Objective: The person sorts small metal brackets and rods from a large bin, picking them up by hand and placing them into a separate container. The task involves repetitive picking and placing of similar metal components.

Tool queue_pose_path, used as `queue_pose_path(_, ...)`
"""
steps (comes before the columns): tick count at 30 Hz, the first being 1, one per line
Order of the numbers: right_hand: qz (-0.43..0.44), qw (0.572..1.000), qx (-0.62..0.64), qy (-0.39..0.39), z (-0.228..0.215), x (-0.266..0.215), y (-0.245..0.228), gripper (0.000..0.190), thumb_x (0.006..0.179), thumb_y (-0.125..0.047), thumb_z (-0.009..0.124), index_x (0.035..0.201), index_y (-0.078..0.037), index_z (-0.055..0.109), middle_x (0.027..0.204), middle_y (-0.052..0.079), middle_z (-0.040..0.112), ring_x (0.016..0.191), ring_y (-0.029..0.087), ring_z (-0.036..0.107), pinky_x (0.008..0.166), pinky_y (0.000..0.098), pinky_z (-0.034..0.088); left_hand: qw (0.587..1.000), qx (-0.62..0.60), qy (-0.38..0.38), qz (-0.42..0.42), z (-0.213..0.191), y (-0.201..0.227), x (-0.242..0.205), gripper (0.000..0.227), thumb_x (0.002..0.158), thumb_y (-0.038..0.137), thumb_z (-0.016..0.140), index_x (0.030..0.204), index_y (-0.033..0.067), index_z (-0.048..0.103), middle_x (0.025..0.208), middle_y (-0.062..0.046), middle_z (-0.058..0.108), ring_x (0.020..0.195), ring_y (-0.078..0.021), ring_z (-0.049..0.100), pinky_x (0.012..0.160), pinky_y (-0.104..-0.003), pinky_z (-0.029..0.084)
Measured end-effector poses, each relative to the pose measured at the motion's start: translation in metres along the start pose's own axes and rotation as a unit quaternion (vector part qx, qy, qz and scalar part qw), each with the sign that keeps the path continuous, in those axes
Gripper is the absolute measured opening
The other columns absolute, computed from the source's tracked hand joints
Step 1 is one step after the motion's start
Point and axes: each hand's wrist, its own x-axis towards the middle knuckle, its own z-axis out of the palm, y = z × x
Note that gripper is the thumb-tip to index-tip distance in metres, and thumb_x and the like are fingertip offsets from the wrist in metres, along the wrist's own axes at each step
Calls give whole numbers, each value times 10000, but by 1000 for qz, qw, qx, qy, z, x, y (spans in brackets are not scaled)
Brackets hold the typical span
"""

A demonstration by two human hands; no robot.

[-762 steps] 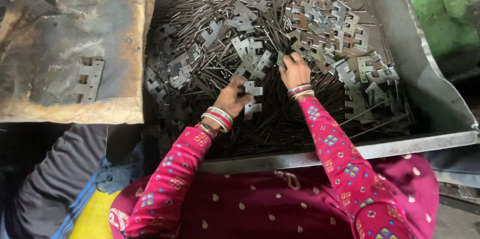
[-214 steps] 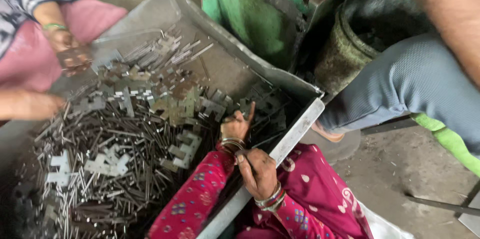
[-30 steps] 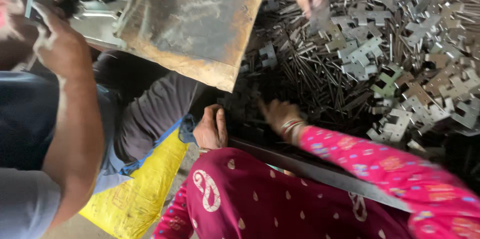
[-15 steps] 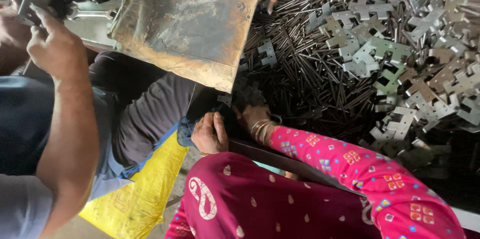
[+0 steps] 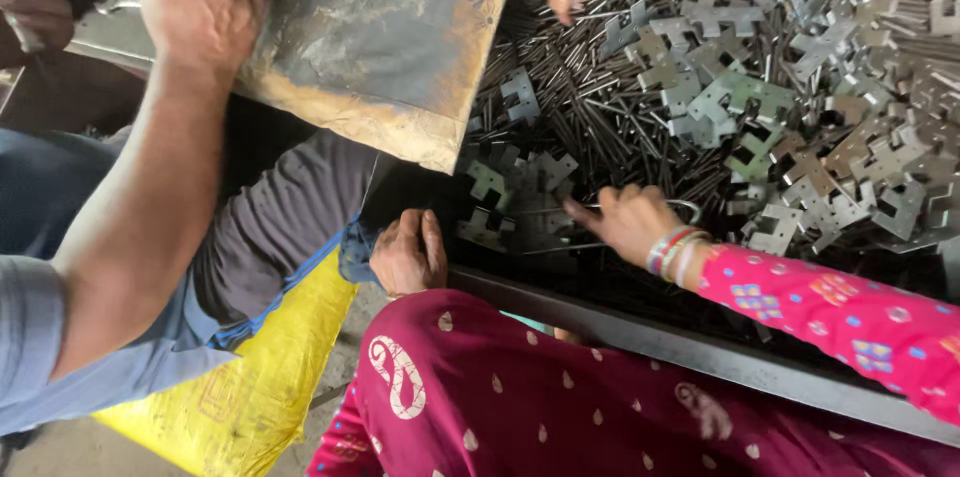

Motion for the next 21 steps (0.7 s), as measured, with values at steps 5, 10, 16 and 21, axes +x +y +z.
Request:
queue_pose_path(5,70,996,-35,39,6,-62,42,839,882,-69,573,1618,-314,254,784,83,558,571,201,602,436,353,509,999,-1,36,-13,13,-20,9,384,1024,250,390,1358,145,547,1502,-37,524,1455,-208,437,1278,-335,325)
queue_pose_path(10,161,987,-14,-6,15,-111,76,931,836,-80,608,1670,-278,243,801,129,591,536,206,621,450,366,526,999,14,-40,28,-15,-27,10,372,1135,282,376,1433,122,530,1521,-42,523,1437,-189,429,1286,-317,293)
queue_pose_path(16,229,971,68,19,-3,-118,61,911,825,-91,644,1623,-252,237,860,141,601,436,170,577,337,316,467,754,652,-62,55,-12,-28,5,422,1081,231,373,1450,88,520,1491,-64,528,1428,-172,447,1276,-312,319)
queue_pose_path(21,85,985,146,22,-2,5,0,892,751,-9,614,1568,-150,285,850,140,568,546,192,569,350,327,444,-183,980,-67,-28,-14,-30,11,520,933,250,381,1420,113,498,1484,-49,504,1406,-140,408,1181,-273,284)
